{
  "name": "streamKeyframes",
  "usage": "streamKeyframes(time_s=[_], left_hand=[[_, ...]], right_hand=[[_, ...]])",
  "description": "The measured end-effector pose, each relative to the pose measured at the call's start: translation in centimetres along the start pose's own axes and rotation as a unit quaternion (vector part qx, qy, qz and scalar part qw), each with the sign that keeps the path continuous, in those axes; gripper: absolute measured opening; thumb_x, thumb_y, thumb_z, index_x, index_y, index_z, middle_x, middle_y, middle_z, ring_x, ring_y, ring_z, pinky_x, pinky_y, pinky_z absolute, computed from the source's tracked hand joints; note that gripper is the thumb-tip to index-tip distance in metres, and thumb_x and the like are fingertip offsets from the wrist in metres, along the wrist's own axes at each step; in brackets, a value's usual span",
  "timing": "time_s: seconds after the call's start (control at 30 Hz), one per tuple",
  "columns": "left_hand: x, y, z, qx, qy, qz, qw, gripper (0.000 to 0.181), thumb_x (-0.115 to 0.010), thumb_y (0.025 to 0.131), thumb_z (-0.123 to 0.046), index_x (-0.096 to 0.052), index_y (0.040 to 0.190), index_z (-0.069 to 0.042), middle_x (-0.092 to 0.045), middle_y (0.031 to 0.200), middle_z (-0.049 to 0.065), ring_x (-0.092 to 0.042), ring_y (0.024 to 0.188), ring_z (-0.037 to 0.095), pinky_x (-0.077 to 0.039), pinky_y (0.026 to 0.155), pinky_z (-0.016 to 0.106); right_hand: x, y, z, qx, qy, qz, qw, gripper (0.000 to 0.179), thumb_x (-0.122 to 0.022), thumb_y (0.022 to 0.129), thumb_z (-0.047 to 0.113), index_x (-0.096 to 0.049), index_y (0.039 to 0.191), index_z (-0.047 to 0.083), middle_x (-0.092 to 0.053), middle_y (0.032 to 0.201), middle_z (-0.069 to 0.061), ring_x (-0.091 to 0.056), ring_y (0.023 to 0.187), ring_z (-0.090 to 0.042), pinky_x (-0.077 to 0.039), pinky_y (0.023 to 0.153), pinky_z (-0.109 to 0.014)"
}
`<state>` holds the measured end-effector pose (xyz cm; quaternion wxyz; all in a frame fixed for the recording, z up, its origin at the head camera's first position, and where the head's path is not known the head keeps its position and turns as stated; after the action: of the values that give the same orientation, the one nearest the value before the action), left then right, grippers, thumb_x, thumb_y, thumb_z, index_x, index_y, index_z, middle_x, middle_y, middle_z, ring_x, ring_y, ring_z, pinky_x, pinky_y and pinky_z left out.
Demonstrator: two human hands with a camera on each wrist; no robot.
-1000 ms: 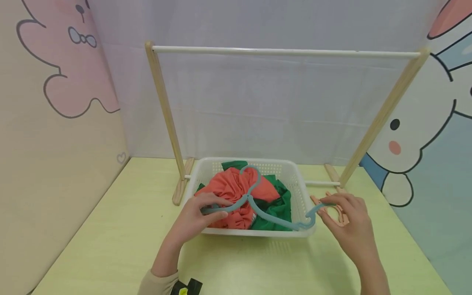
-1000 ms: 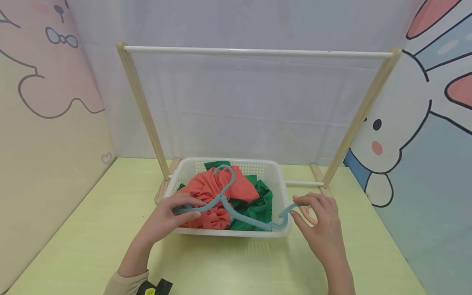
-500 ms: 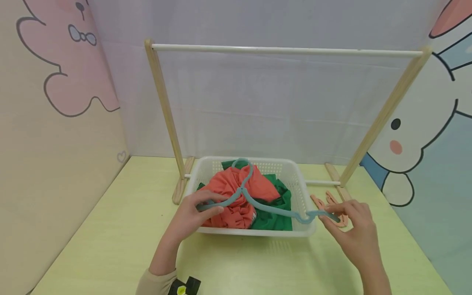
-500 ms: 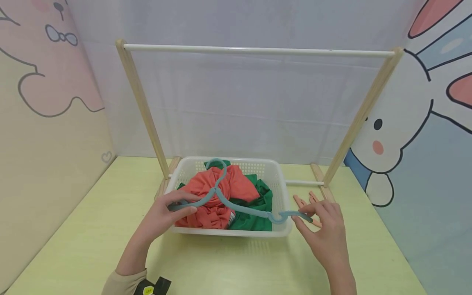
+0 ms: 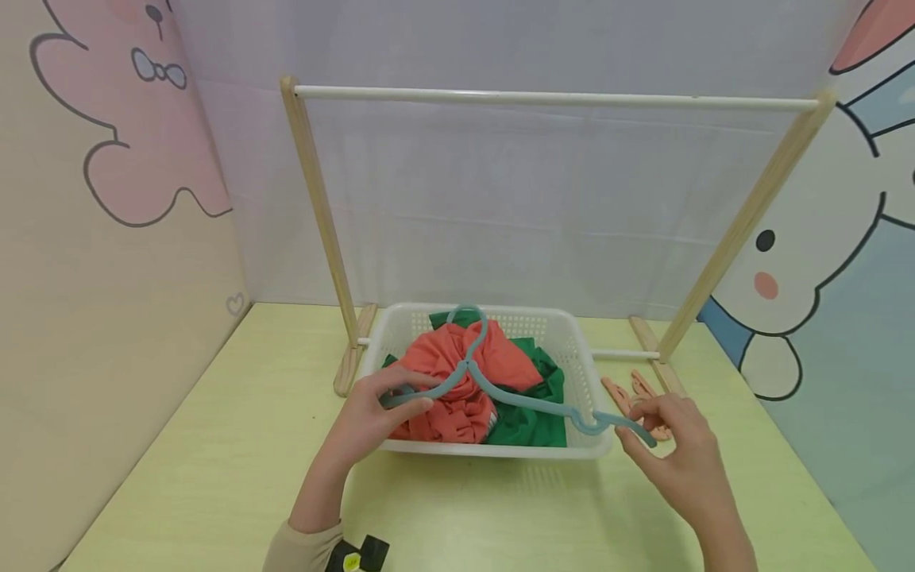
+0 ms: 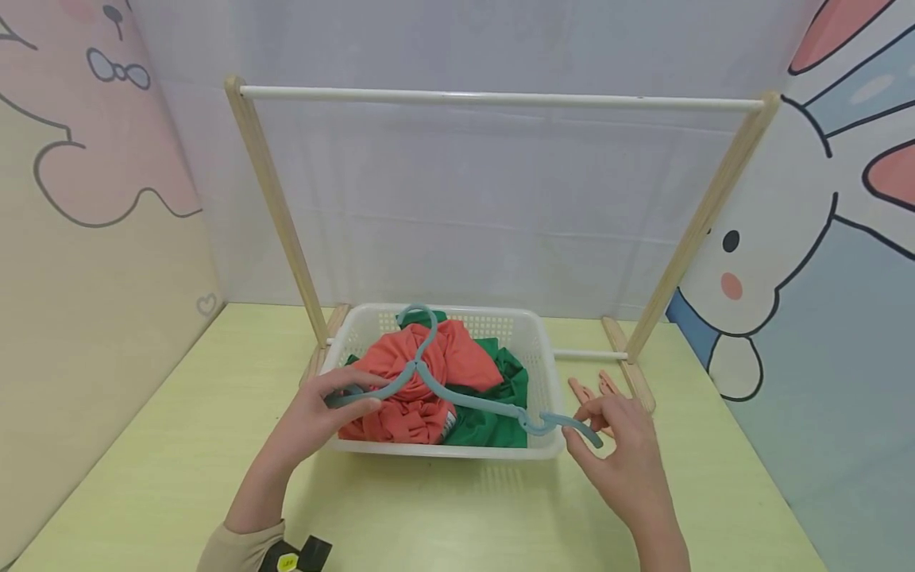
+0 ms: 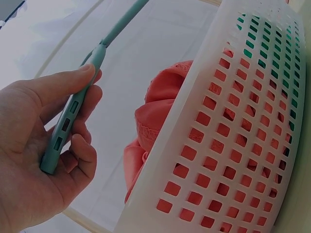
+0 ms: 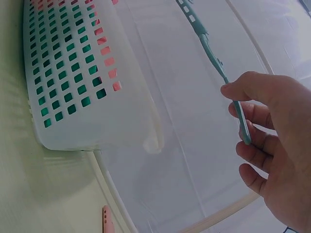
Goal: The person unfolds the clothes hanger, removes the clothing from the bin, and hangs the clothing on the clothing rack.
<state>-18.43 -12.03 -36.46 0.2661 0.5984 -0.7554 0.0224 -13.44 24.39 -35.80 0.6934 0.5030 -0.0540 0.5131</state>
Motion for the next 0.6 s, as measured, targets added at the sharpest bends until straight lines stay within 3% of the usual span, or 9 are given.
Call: streamKeyframes(time_s=[0.17, 0.3, 0.33, 0.47, 0.53, 0.6], left_hand=[[-0.4, 0.0, -0.2, -0.014, 0.003, 0.009, 0.9999, 0.024, -0.076, 0.087, -0.024, -0.075, 0.11, -0.022, -0.071, 0.104, -0.002, -0.057, 0.089, 0.01, -0.053, 0.077, 0.023], [-0.7, 0.1, -0.4, -0.023, 0.001, 0.012, 0.9997, 0.024, -0.076, 0.087, -0.024, -0.075, 0.11, -0.022, -0.072, 0.105, -0.002, -0.058, 0.09, 0.009, -0.053, 0.076, 0.023], [-0.8, 0.1, -0.5, -0.026, 0.0, 0.012, 0.9996, 0.023, -0.076, 0.087, -0.024, -0.075, 0.11, -0.022, -0.072, 0.105, -0.002, -0.059, 0.09, 0.009, -0.053, 0.077, 0.023], [-1.0, 0.2, -0.7, -0.033, -0.007, 0.014, 0.9993, 0.023, -0.077, 0.086, -0.023, -0.075, 0.109, -0.021, -0.072, 0.105, -0.001, -0.061, 0.089, 0.008, -0.054, 0.077, 0.024], [-1.2, 0.3, -0.7, -0.034, -0.009, 0.017, 0.9992, 0.023, -0.077, 0.086, -0.023, -0.075, 0.109, -0.021, -0.072, 0.105, 0.0, -0.061, 0.088, 0.008, -0.054, 0.077, 0.024], [-1.3, 0.3, -0.8, -0.037, -0.013, 0.02, 0.999, 0.023, -0.077, 0.086, -0.022, -0.075, 0.11, -0.019, -0.073, 0.105, 0.001, -0.061, 0.088, 0.008, -0.054, 0.078, 0.024]], right_hand=[[-0.7, -0.1, 0.7, 0.033, 0.031, 0.034, 0.9984, 0.046, -0.082, 0.067, -0.011, -0.068, 0.104, 0.013, -0.06, 0.093, 0.004, -0.046, 0.091, 0.002, -0.036, 0.081, -0.005], [-1.4, 0.1, 1.3, 0.041, 0.053, 0.038, 0.997, 0.049, -0.084, 0.066, -0.009, -0.069, 0.107, 0.013, -0.062, 0.091, 0.003, -0.048, 0.089, 0.0, -0.038, 0.081, -0.003], [-1.5, 0.2, 1.4, 0.044, 0.055, 0.038, 0.9968, 0.049, -0.084, 0.066, -0.008, -0.068, 0.107, 0.013, -0.063, 0.09, 0.003, -0.048, 0.088, -0.001, -0.039, 0.087, -0.004], [-2.0, 0.6, 2.0, 0.062, 0.055, 0.034, 0.9959, 0.048, -0.086, 0.065, -0.006, -0.069, 0.105, 0.013, -0.063, 0.087, 0.003, -0.049, 0.083, -0.002, -0.027, 0.114, -0.013], [-2.1, 0.7, 2.3, 0.064, 0.055, 0.035, 0.9959, 0.048, -0.086, 0.065, -0.006, -0.069, 0.105, 0.015, -0.063, 0.086, 0.005, -0.049, 0.08, -0.002, -0.019, 0.118, -0.019], [-2.3, 0.6, 2.5, 0.054, 0.054, 0.034, 0.9965, 0.048, -0.086, 0.065, -0.005, -0.07, 0.104, 0.018, -0.063, 0.085, 0.007, -0.049, 0.081, -0.001, -0.022, 0.114, -0.028]])
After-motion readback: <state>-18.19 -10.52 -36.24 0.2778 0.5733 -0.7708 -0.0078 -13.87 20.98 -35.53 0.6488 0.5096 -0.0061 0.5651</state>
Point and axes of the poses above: each hand's wrist, its own y-axis towards the middle knuckle, its own x-axis out of the back of the hand, z = x × y, the point moved 4 cm from there along y, towards the middle knuckle
